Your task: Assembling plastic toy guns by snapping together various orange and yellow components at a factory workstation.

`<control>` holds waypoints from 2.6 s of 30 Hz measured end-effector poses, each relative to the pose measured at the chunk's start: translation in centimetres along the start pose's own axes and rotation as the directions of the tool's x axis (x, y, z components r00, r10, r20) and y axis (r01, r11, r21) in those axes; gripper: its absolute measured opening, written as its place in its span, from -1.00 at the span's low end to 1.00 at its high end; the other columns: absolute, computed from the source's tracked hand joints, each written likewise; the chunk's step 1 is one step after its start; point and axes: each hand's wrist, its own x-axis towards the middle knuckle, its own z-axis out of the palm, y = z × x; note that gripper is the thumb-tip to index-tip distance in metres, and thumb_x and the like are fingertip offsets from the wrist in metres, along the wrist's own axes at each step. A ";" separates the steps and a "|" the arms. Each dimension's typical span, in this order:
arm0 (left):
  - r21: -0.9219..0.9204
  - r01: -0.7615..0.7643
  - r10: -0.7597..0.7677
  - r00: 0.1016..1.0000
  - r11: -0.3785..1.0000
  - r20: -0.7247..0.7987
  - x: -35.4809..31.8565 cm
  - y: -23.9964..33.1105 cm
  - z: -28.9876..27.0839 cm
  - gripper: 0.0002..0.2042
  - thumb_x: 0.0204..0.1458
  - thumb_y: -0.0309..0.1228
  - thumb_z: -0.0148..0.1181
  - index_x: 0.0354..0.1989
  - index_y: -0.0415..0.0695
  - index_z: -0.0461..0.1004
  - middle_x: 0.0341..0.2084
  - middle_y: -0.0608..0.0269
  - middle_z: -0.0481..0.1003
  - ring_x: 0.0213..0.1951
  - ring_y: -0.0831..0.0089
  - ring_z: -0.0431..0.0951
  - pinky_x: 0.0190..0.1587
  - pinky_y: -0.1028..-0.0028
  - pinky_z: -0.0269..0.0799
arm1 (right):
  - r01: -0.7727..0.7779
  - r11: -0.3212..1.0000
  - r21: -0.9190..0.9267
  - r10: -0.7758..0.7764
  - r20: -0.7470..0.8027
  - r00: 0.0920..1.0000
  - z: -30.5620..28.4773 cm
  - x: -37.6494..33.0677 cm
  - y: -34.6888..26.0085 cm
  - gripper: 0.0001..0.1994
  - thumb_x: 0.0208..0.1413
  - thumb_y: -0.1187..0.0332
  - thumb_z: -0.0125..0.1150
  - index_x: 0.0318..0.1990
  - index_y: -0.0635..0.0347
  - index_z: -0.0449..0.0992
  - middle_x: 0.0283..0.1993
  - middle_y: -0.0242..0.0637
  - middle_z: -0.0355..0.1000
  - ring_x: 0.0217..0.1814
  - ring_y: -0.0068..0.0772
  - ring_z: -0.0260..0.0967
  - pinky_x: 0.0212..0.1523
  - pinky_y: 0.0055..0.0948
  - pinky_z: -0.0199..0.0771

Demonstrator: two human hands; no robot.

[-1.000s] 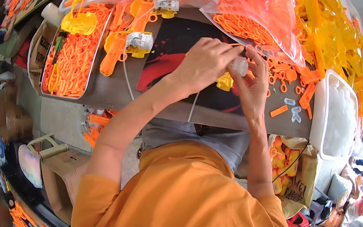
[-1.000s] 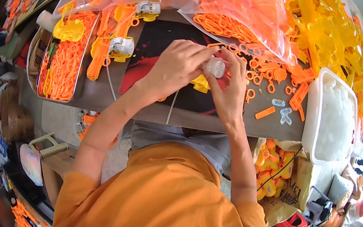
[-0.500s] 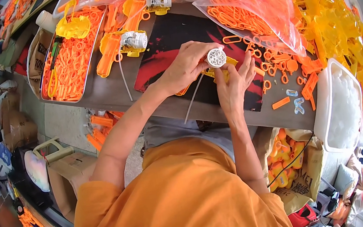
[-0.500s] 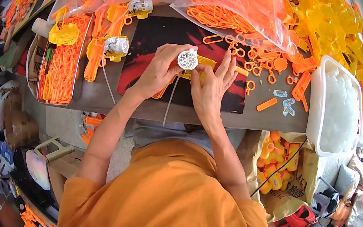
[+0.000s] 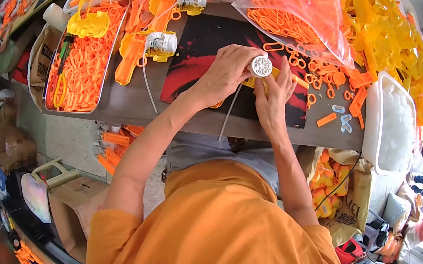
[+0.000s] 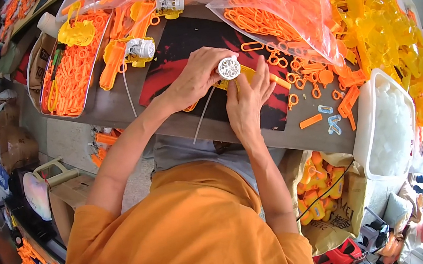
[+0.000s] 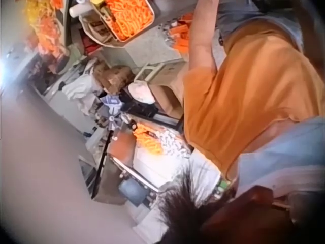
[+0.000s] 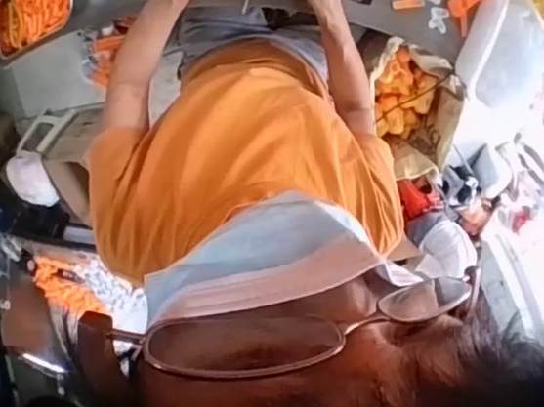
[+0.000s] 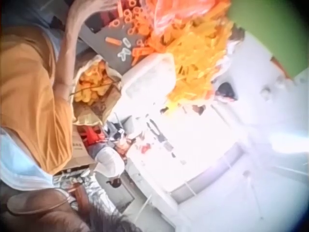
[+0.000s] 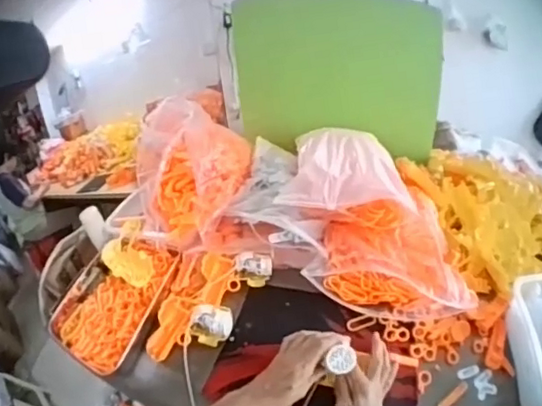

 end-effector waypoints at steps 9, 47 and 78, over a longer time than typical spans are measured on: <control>0.055 -0.054 0.056 0.998 0.997 -0.038 0.2 -0.2 0.3 -0.53 -0.02 -0.54 0.25 0.12 -0.06 0.34 -0.08 0.28 0.43 0.02 0.25 0.40 0.11 0.26 0.22 | 0.184 0.982 -0.030 -0.182 0.048 0.982 -5.0 0.7 1.4 -0.22 -0.10 0.37 0.41 0.33 0.02 0.18 0.39 0.04 0.04 0.45 -0.03 -0.08 0.43 -0.04 -0.32; -0.030 0.062 -0.052 0.965 0.998 0.256 4.9 2.2 -4.2 -0.78 0.02 -0.51 0.14 -0.13 -0.17 0.41 -0.26 0.15 0.47 -0.17 0.12 0.49 -0.10 0.23 0.38 | -0.033 0.712 0.701 -0.051 0.099 0.994 -3.8 3.4 0.1 -0.12 -0.18 0.50 0.50 0.34 0.26 0.11 0.09 -0.17 0.38 0.07 -0.35 0.39 0.12 -0.37 0.39; 0.590 0.291 -0.207 0.956 0.753 -0.207 -0.8 2.8 -0.4 -0.63 -0.17 -0.32 0.41 -0.24 -0.10 0.36 -0.05 0.23 0.35 -0.03 0.23 0.37 0.00 0.22 0.27 | -0.027 0.991 0.132 0.039 -0.088 0.995 -6.9 0.3 4.2 -0.90 0.18 0.57 0.02 -0.17 0.27 0.40 -0.30 -0.13 0.45 -0.31 -0.19 0.47 -0.30 -0.30 0.44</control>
